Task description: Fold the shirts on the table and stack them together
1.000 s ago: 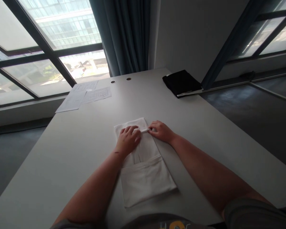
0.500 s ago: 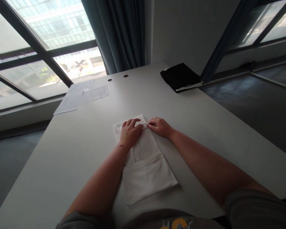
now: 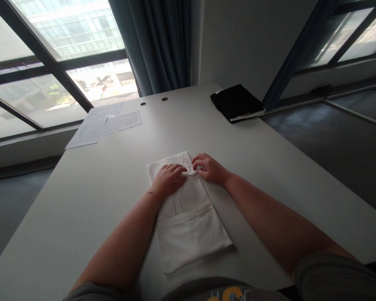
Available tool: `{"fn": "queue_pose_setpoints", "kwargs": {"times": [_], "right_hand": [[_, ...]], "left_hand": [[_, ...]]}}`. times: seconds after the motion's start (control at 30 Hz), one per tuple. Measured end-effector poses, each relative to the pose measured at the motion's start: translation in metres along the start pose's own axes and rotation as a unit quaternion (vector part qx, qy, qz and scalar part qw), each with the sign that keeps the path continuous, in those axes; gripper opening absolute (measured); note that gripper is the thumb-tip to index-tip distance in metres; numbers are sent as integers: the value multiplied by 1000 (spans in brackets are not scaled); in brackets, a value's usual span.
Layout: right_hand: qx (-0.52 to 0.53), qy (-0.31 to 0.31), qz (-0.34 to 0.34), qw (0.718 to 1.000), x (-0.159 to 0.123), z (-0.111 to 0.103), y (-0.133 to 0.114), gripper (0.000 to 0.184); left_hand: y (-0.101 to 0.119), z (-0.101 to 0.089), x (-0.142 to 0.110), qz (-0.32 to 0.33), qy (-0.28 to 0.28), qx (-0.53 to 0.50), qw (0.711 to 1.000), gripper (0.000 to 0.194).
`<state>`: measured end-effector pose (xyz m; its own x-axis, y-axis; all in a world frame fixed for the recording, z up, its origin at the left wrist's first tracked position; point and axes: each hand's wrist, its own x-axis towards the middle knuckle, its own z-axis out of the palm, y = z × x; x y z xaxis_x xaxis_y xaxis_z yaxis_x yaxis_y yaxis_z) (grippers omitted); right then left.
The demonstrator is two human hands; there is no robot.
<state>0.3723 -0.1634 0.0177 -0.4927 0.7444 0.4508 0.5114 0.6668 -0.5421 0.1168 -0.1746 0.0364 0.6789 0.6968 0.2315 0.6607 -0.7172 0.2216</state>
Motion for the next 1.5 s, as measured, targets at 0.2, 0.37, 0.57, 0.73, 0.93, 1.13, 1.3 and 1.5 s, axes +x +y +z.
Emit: {"fn": "queue_pose_setpoints", "kwargs": {"times": [0.2, 0.37, 0.57, 0.73, 0.93, 1.13, 1.3, 1.5], "right_hand": [[-53, -37, 35, 997, 0, 10, 3, 36], [-76, -76, 73, 992, -1, 14, 7, 39], [-67, -40, 30, 996, -5, 10, 3, 37], [-30, 15, -45, 998, -27, -1, -36, 24], [-31, -111, -38, 993, -79, -6, -76, 16], [-86, -109, 32, 990, -104, -3, -73, 22], [-73, -78, -1, 994, -125, -12, -94, 27], [-33, -186, -37, 981, -155, -12, -116, 67]], "left_hand": [[-4, 9, -2, -183, 27, 65, 981, 54], [-18, 17, -6, -209, -45, 77, 974, 60], [-14, 7, -23, -153, -19, 37, 987, 55], [5, -13, -80, -109, 56, -2, 992, 40], [29, -28, -162, -156, -2, -54, 986, 27], [42, -25, -183, -181, -14, -74, 981, 23], [58, -35, -193, -122, 19, -98, 988, 21], [91, -42, -209, 21, -58, -108, 992, 53]]}}
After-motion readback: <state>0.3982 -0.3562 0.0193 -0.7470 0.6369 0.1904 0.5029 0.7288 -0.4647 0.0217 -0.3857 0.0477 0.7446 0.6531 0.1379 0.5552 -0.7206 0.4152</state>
